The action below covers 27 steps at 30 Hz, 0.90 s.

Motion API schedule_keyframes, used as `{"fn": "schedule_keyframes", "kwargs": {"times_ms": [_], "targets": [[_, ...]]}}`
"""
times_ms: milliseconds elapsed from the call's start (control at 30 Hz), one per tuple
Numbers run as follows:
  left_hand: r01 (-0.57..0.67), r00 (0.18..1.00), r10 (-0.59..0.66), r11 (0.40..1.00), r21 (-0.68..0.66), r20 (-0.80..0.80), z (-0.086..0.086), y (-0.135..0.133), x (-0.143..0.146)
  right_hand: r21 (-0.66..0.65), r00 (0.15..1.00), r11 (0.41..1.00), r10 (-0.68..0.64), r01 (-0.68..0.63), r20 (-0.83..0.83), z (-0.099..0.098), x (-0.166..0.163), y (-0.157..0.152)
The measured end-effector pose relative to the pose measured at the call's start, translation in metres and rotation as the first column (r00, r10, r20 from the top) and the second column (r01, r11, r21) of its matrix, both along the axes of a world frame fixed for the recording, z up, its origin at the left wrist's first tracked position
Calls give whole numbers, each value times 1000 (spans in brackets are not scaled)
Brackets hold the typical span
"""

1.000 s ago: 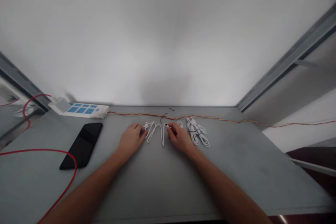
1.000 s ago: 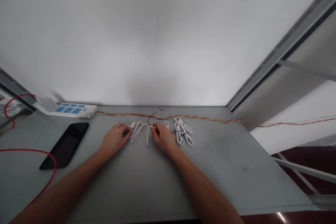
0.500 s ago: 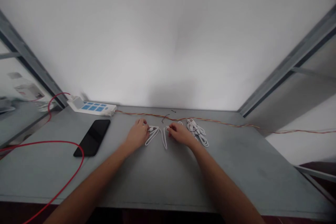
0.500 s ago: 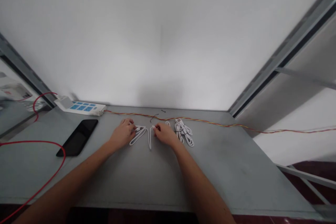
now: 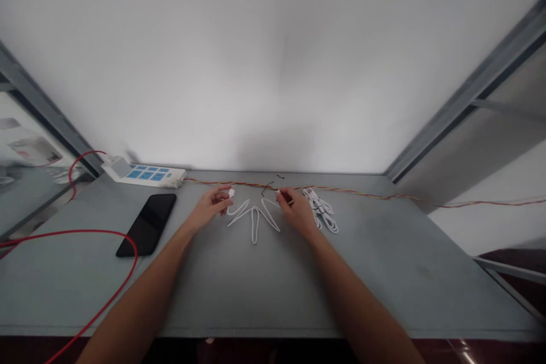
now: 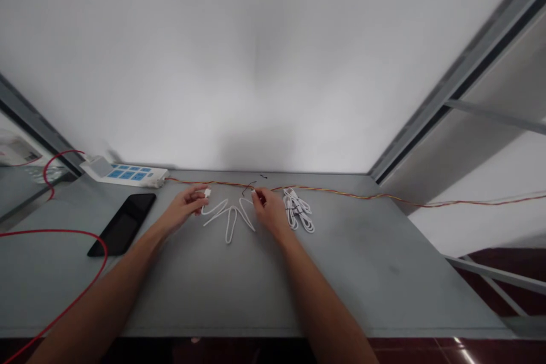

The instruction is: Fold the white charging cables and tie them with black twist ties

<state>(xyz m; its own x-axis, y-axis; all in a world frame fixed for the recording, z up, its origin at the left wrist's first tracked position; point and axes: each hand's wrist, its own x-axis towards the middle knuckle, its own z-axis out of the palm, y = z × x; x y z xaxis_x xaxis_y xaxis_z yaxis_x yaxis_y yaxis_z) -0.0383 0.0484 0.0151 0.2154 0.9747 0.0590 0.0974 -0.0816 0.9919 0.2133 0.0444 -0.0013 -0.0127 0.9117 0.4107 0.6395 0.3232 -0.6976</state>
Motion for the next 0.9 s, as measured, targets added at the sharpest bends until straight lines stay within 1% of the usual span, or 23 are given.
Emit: {"fn": "schedule_keyframes", "kwargs": {"times_ms": [100,200,267,300,367,433,500,533,567,633,700,733,800,900], "targets": [[-91,985,95,995,-32,146,3,2,-3,101,994,994,-23,34,-107,-1,6,0],[-158,945,166,986,-48,281,7,2,-6,78,972,996,-20,39,-235,-2,12,-1],[-240,898,237,970,-39,371,10,4,-8,62,951,997,-18,39,-310,-2,18,-1],[-295,867,282,955,-32,411,11,5,-10,69,943,995,-39,66,-331,-1,21,-1],[-432,797,391,902,-19,461,10,9,-15,88,927,982,-126,167,-353,3,28,0],[-568,736,502,823,10,455,9,12,-20,120,897,957,-199,266,-396,7,35,0],[-658,706,579,749,74,409,6,14,-25,145,861,937,-221,318,-457,10,40,1],[-674,712,595,728,123,373,5,15,-26,151,848,934,-215,323,-485,11,41,2],[-667,734,596,722,181,326,5,14,-27,152,838,936,-201,317,-507,11,41,2],[-586,809,556,746,316,188,5,11,-26,142,833,954,-152,265,-532,11,39,1],[-433,880,476,792,430,10,7,6,-22,120,835,977,-83,175,-543,9,34,-1],[-349,900,430,813,465,-76,8,3,-20,106,837,987,-45,121,-545,8,30,-3],[-221,917,351,843,490,-190,10,-3,-14,72,844,997,30,10,-535,7,23,-8],[-104,931,242,894,436,-273,10,-9,-4,14,864,990,131,-143,-487,9,13,-15]]}}
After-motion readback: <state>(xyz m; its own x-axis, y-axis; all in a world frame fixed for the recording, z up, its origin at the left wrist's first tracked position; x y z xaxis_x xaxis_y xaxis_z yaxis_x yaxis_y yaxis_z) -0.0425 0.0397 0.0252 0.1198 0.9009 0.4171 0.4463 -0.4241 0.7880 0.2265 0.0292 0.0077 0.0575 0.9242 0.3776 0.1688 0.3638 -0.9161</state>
